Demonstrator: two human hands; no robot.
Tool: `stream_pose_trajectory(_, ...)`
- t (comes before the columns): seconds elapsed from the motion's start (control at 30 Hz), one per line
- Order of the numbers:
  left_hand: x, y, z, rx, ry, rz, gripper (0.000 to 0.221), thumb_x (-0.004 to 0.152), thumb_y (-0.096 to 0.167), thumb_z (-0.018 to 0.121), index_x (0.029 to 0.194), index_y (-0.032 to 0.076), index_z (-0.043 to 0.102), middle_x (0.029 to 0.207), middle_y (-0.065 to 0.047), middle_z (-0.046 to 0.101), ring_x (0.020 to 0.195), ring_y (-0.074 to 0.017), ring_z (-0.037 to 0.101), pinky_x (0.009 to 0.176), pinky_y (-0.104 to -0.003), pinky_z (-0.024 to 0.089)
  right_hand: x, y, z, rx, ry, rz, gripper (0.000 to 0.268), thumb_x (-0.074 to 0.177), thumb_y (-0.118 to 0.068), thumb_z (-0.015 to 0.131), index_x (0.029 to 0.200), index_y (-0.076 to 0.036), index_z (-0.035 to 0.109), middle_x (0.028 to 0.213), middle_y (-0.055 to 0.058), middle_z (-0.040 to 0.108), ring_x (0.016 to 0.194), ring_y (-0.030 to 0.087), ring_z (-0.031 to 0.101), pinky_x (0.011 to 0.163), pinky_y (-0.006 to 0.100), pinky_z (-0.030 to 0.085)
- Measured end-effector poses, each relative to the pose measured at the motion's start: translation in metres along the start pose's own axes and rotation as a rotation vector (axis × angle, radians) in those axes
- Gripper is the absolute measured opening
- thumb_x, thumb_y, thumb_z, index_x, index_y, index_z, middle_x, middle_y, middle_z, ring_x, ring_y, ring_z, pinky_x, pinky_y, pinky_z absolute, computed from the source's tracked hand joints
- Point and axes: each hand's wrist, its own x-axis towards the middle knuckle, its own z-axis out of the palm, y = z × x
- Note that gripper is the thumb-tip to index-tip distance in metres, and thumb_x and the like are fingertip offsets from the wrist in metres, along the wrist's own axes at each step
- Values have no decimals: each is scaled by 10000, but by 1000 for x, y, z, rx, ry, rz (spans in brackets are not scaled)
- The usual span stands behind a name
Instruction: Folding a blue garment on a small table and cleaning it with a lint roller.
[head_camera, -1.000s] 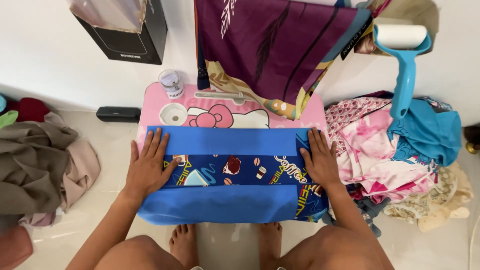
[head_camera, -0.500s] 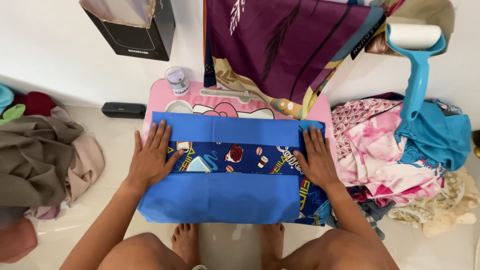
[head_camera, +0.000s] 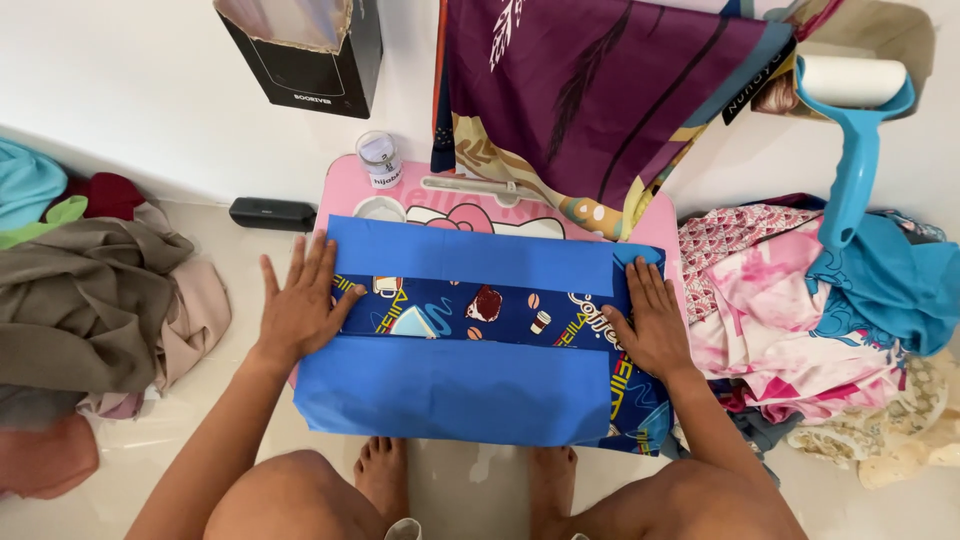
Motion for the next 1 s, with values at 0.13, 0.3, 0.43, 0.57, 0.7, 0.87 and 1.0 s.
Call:
stream_pose_trajectory(0.13,-10,-21,4,-16,-20,-119,898,1001,789,159,1664,184,136,1750,-48,80,1613,-258,28,1276,-653,-30,-9,7,-2,26,8,84,802,1038,-634,369,1651,-128,259,1734,104,185,1598,307,123,1289,539,81)
stream_pose_trajectory(0.3,-41,-39,-1,-118,-6,-201,884,1021,765,125,1672,167,106,1745,-99,86,1609,-274,55,1275,-643,6,-39,33,-9,108,233,63,727,1045,-480,501,1594,-21,373,1646,241,346,1527,422,294,1254,580,202)
stream_pose_trajectory(0.43,-45,-58,4,-118,-3,-190,902,1012,778,141,1671,162,105,1743,-112,95,1613,-270,59,1286,-604,34,-51,57,-52,340,377,187,633,1000,-229,608,1561,10,441,1602,281,400,1493,418,356,1252,515,271)
stream_pose_trajectory(0.57,-31,-57,-32,-252,66,-66,893,944,666,283,1640,137,105,1743,-88,26,1607,-272,16,1233,-617,36,-42,32,-148,567,505,326,624,1026,-401,494,1537,-46,444,1549,193,481,1420,312,472,1111,478,427)
stream_pose_trajectory(0.7,-11,-32,-83,-208,-113,-61,883,920,689,294,1648,245,64,1751,-10,-4,1618,-199,29,1268,-524,127,-9,41,-202,593,740,256,457,1049,-316,578,1417,-49,544,1372,119,627,1212,214,578,943,370,499)
stream_pose_trajectory(0.87,7,26,-131,-90,-322,-9,896,905,755,246,1653,318,21,1747,39,22,1603,-201,169,1292,-517,248,27,1,-254,556,693,275,490,969,-352,674,1346,-48,595,1231,134,699,976,212,675,792,363,550)
stream_pose_trajectory(1.0,7,64,-132,-4,-406,109,858,931,784,289,1619,275,227,1677,8,298,1536,-243,379,1270,-423,326,49,-6,-258,439,494,457,646,881,-438,713,1383,-61,562,1210,174,707,1021,338,684,868,485,520)
